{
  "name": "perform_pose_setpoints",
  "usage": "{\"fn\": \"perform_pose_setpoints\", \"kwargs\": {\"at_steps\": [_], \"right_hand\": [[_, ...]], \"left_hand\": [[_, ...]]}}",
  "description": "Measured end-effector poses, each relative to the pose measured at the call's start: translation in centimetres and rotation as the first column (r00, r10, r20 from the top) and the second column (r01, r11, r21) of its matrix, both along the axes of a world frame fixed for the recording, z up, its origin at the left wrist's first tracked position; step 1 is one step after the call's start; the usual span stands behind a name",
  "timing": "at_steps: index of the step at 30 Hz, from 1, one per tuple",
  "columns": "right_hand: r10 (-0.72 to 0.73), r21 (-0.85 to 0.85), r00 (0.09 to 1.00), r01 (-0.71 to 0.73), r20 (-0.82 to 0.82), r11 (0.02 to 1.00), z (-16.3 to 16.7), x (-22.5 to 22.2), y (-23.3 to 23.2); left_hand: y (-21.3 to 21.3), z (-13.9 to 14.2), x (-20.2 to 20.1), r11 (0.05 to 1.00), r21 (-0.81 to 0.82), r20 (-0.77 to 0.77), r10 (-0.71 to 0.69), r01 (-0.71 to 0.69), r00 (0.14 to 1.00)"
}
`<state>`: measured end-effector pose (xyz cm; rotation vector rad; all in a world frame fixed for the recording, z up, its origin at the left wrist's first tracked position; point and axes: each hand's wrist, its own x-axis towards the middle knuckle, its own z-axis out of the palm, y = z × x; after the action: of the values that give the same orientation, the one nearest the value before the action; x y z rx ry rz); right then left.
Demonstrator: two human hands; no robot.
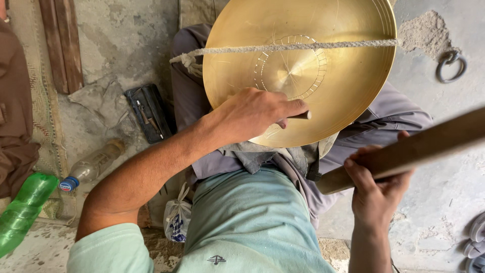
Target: The person uses a wooden mallet and a small metal punch to engrave a decorative pattern onto a brass plate resting on their lap. They repeatedly strike the punch to deepen the lines of the design.
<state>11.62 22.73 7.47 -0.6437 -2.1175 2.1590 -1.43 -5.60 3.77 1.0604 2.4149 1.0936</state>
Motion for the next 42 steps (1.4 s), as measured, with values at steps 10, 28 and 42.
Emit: {"fn": "perform_pose_setpoints", "kwargs": {"at_steps": [10,28,42], "right_hand": [[0.48,0.958,0.835,-0.282,0.27,-0.048,4.1,-7.2,-2.4],[0.562,0.924,0.737,-0.247,0.375,-0.293,8.1,-10.4,-0.5],[0.627,0.956,0.748,-0.292,0.217,0.018,5.6,-11.4,-1.7]], "left_hand": [[0.4,0.2,4.7,0.829,0.146,0.166,0.518,-0.54,0.839],[0.5,0.2,4.2,0.829,0.165,0.137,0.518,-0.535,0.845],[0.8,0.7,4.3,0.82,0.159,0.215,0.515,-0.55,0.83]]}}
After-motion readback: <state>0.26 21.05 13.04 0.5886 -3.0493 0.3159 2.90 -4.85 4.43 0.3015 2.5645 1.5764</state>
